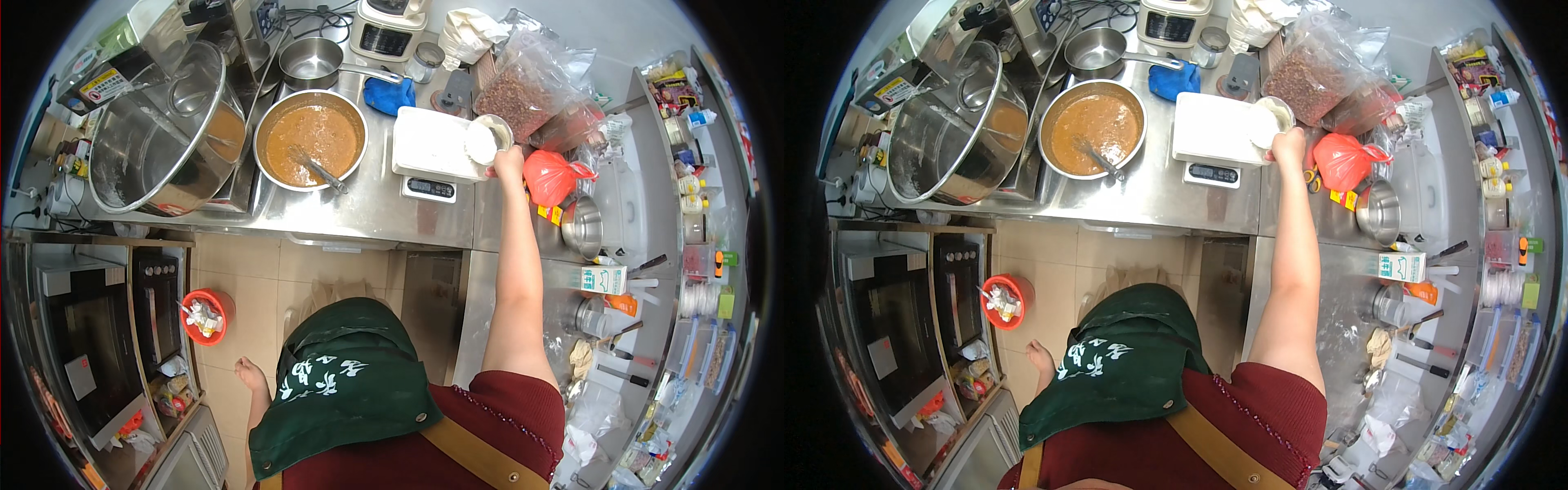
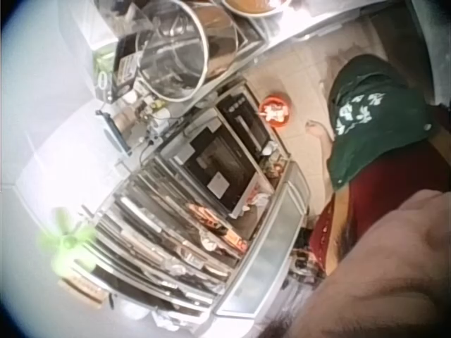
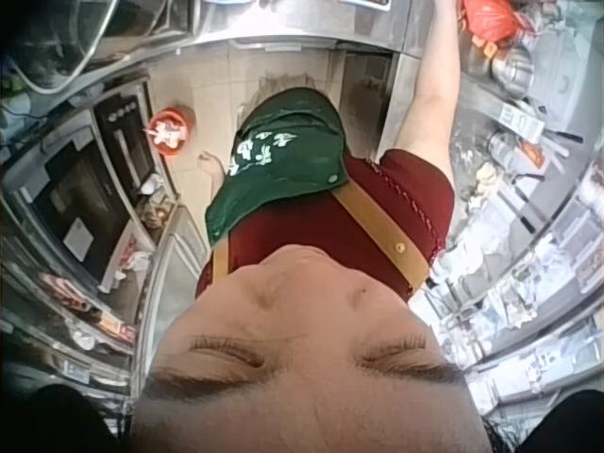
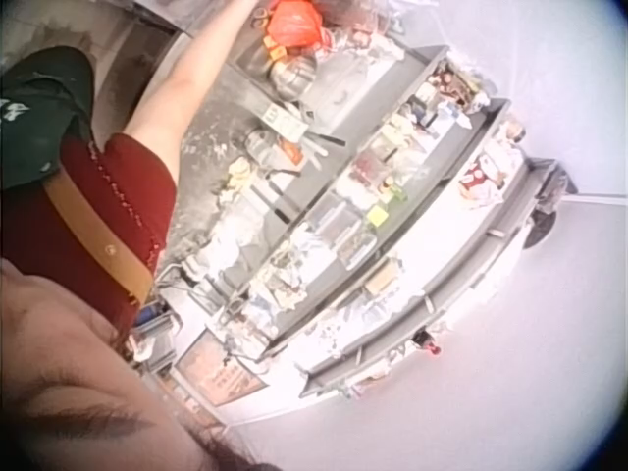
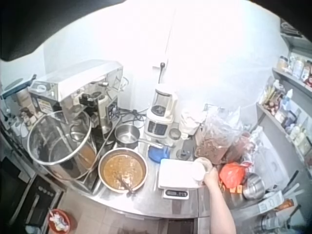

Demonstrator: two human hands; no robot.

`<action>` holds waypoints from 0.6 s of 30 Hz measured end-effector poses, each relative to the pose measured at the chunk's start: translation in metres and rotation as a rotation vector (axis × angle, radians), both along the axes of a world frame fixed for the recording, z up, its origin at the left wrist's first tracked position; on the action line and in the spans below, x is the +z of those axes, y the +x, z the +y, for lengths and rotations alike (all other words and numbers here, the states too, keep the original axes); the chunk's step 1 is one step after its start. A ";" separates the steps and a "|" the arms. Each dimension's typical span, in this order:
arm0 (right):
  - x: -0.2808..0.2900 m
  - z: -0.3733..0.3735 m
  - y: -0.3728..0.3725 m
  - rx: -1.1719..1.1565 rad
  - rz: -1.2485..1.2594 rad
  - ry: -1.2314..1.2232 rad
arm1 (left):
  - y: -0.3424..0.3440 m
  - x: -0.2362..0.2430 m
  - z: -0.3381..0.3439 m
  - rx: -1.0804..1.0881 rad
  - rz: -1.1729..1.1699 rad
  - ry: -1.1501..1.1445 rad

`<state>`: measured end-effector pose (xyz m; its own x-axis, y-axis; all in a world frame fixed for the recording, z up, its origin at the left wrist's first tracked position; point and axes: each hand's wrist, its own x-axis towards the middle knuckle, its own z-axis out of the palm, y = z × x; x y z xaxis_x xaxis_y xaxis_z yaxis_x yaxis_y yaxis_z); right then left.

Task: Measuring flour and adding walnuts to a mixing bowl for dough preparation.

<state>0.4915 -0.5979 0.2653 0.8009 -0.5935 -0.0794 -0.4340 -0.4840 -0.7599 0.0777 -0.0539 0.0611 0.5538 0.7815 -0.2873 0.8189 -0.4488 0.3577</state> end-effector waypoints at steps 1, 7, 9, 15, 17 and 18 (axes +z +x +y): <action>-0.002 -0.003 0.000 0.000 0.000 -0.001 | 0.001 0.002 -0.001 0.000 0.000 -0.001; 0.000 -0.006 -0.005 -0.030 0.005 0.420 | 0.004 0.008 -0.003 0.005 -0.003 0.001; 0.002 -0.005 -0.008 -0.069 -0.001 0.466 | 0.004 0.008 -0.004 0.015 -0.003 -0.003; 0.000 -0.010 -0.010 -0.064 -0.012 0.504 | 0.005 0.008 -0.003 0.003 0.008 0.002; 0.001 -0.010 -0.010 -0.064 -0.014 0.507 | 0.004 0.006 -0.002 -0.004 0.006 0.008; 0.001 -0.009 -0.010 -0.064 -0.014 0.508 | 0.003 0.006 -0.001 -0.011 0.004 0.013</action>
